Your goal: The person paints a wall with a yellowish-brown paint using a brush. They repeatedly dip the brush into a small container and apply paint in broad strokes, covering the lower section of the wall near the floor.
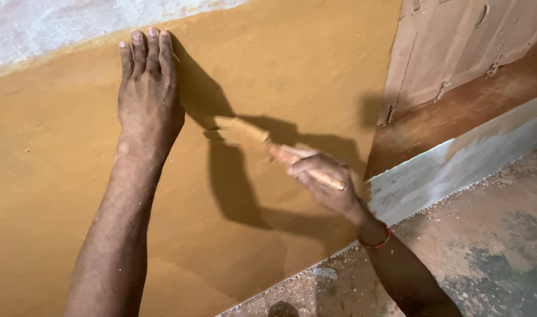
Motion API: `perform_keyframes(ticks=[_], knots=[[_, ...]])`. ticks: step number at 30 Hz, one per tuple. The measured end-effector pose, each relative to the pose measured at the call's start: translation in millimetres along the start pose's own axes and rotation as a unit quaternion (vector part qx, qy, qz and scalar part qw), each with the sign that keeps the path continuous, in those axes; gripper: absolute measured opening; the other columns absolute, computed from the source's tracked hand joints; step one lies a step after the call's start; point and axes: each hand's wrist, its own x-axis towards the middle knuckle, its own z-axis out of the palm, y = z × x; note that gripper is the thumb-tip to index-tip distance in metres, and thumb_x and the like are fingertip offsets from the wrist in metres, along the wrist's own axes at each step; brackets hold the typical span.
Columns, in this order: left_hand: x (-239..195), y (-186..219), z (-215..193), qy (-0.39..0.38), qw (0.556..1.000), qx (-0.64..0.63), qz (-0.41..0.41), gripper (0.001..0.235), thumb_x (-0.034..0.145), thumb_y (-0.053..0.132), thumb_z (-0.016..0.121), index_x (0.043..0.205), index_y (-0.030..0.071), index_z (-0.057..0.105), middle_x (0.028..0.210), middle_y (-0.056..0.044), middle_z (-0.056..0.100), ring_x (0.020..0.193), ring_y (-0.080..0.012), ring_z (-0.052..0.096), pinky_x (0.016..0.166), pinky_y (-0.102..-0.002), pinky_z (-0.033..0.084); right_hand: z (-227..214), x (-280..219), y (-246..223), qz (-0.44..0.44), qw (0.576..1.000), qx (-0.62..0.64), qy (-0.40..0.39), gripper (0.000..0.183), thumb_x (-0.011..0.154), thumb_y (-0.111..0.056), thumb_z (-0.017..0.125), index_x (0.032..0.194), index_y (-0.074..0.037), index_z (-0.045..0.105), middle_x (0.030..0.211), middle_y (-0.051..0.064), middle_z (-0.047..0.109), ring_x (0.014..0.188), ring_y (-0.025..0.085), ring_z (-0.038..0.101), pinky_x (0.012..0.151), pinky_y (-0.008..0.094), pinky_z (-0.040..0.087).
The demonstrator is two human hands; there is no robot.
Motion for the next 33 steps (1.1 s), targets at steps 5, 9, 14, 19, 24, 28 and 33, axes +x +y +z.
perform_keyframes(ticks=[5,9,14,19,24,28,33], knots=[[-4.3,0.4,0.3,0.022,1.0,-0.013,-0.001,0.083,0.091,-0.003,0.059,0.166,-0.008,0.023,0.17,-0.025,0.031,0.158,-0.038,0.024,0.132,-0.047,0.013,-9.9,8.2,0.3,0.086,0.986,0.119,0.083,0.021,0.096,0.001,0.066,0.116,-0.003,0.071,0.131,0.013,0.07,0.124,0.025,0.069,0.11,0.038,0.056],[-4.9,1.6,-2.2,0.02,0.999,-0.048,-0.003,0.082,0.089,-0.004,0.058,0.164,-0.008,0.024,0.169,-0.025,0.03,0.157,-0.0397,0.023,0.131,-0.048,0.013,-76.7,13.4,25.6,0.199,0.784,0.487,0.328,0.031,0.093,-0.008,0.062,0.118,0.006,0.073,0.114,0.018,0.073,0.107,0.022,0.069,0.099,0.032,0.055],[-4.7,0.5,-3.9,0.011,0.999,-0.047,-0.006,0.086,0.087,-0.004,0.058,0.164,-0.008,0.021,0.168,-0.026,0.03,0.157,-0.04,0.023,0.131,-0.047,0.012,-111.4,6.2,37.0,0.09,0.915,-0.157,0.361,0.006,0.11,0.003,0.067,0.115,0.002,0.068,0.117,0.01,0.068,0.109,0.018,0.065,0.099,0.032,0.056],[-2.4,2.2,-1.6,0.005,0.999,-0.034,-0.009,0.087,0.087,-0.003,0.059,0.164,-0.008,0.02,0.169,-0.026,0.028,0.157,-0.0402,0.022,0.13,-0.047,0.011,-70.1,23.8,26.6,0.15,0.914,0.208,0.314,0.017,0.102,-0.005,0.059,0.112,-0.002,0.072,0.119,0.007,0.072,0.111,0.017,0.068,0.099,0.029,0.057],[-1.3,2.4,2.0,0.017,0.999,-0.033,-0.004,0.084,0.09,-0.003,0.058,0.165,-0.009,0.02,0.169,-0.027,0.028,0.158,-0.0395,0.021,0.131,-0.047,0.011,11.2,-10.0,2.3,0.043,0.997,-0.011,0.07,0.015,0.096,0.002,0.07,0.109,-0.005,0.071,0.127,0.017,0.07,0.112,0.025,0.071,0.096,0.033,0.06],[-4.7,0.1,1.8,0.013,0.999,-0.04,-0.006,0.084,0.09,-0.004,0.057,0.165,-0.008,0.02,0.17,-0.026,0.028,0.158,-0.0389,0.022,0.131,-0.047,0.012,19.3,-24.2,0.3,0.094,0.994,0.06,-0.021,0.01,0.097,-0.004,0.072,0.107,-0.006,0.074,0.119,0.012,0.077,0.104,0.019,0.077,0.097,0.032,0.062],[-4.2,-0.3,-1.0,0.017,1.0,-0.025,0.002,0.087,0.085,-0.005,0.058,0.164,-0.008,0.022,0.168,-0.026,0.03,0.156,-0.0394,0.024,0.129,-0.047,0.014,-38.4,-24.0,27.7,0.124,0.979,0.102,0.125,0.013,0.103,0.001,0.065,0.115,0.003,0.07,0.129,0.013,0.069,0.125,0.024,0.065,0.114,0.036,0.053]])
